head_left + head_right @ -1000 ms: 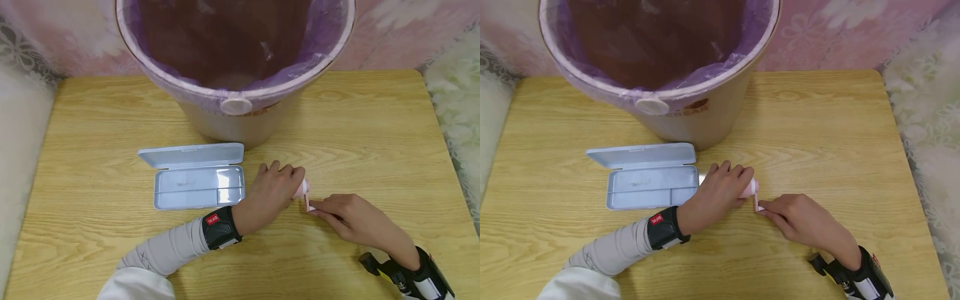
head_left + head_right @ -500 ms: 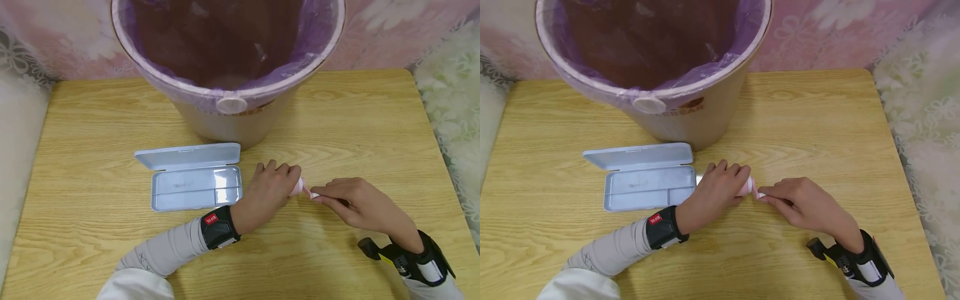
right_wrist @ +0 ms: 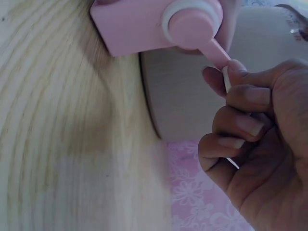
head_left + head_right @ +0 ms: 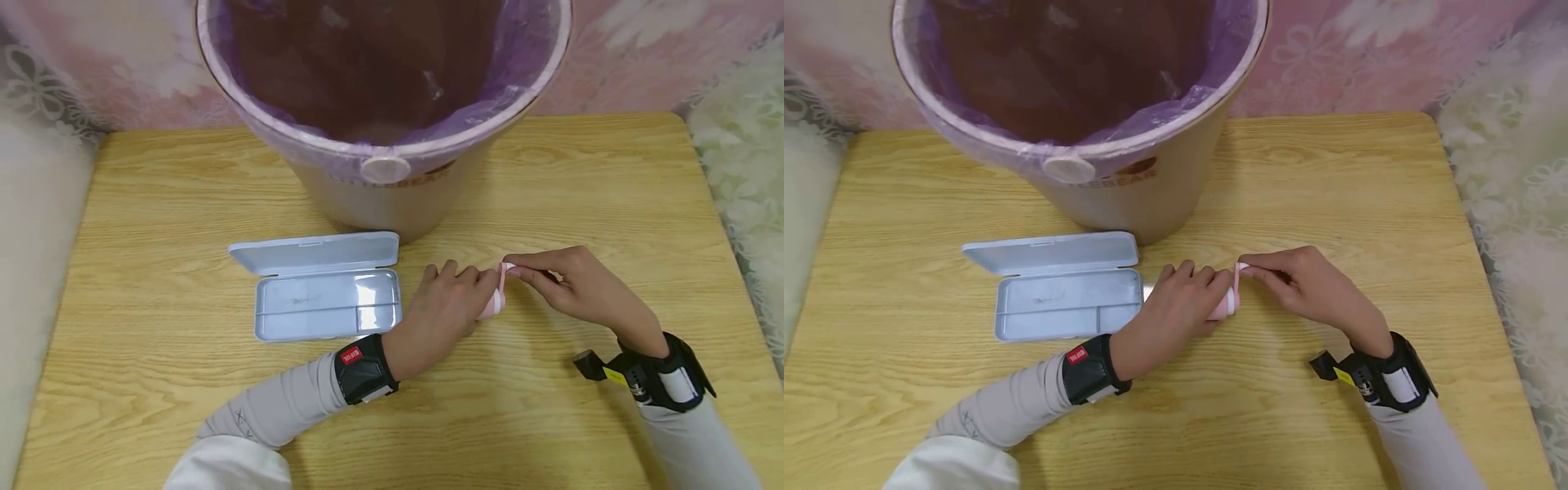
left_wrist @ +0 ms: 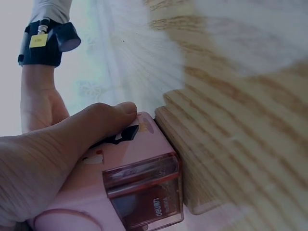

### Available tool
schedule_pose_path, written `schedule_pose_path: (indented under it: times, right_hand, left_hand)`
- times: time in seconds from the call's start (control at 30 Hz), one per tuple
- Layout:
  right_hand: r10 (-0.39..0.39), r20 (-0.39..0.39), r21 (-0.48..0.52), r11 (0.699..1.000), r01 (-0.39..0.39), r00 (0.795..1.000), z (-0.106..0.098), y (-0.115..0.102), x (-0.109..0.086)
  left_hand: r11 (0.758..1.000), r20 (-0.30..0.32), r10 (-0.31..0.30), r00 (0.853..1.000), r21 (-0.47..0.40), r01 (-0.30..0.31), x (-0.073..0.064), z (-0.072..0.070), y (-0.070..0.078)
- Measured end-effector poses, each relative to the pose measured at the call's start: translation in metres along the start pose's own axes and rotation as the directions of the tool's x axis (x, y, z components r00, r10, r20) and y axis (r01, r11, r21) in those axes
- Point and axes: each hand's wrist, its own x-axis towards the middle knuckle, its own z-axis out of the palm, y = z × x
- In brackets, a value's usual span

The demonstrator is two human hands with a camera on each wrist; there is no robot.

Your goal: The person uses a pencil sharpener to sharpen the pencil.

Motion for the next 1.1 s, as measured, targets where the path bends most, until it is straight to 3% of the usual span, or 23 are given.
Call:
schedule_pose_path:
  times: [0.13, 0.33, 0.5, 0.73, 0.83, 1.1]
  right_hand:
    - [0.027, 0.033, -0.011, 1.0, -0.026, 0.999, 0.004, 0.01, 0.001]
    - [0.081, 0.134, -0.071, 0.995, -0.072, 0.988, 0.019, 0.02, -0.006]
    - [0.089, 0.162, -0.093, 0.993, -0.075, 0.983, 0.033, 0.012, -0.023]
    - [0.069, 0.191, -0.023, 0.998, -0.066, 0.979, 0.035, -0.016, -0.042]
    - [0.041, 0.163, 0.022, 0.999, -0.045, 0.986, 0.031, -0.026, -0.049]
    - [-0.09, -0.007, 0.138, 0.986, 0.09, 0.996, 0.02, -0.029, -0.047]
  left_hand:
    - [1.0, 0.027, 0.003, 1.0, 0.017, -0.004, 0.002, 0.0, 0.001]
    - [1.0, 0.019, -0.002, 1.0, 0.026, 0.001, 0.005, 0.001, 0.002]
    - [1.0, 0.036, 0.01, 0.999, 0.019, -0.011, 0.006, 0.0, 0.002]
    - [0.999, -0.013, 0.003, 1.0, 0.035, -0.003, 0.005, 0.002, 0.002]
    - [0.999, -0.008, 0.002, 1.0, 0.032, -0.002, 0.003, 0.001, 0.002]
    - [1.0, 0.02, -0.003, 1.0, 0.009, 0.003, 0.0, 0.001, 0.001]
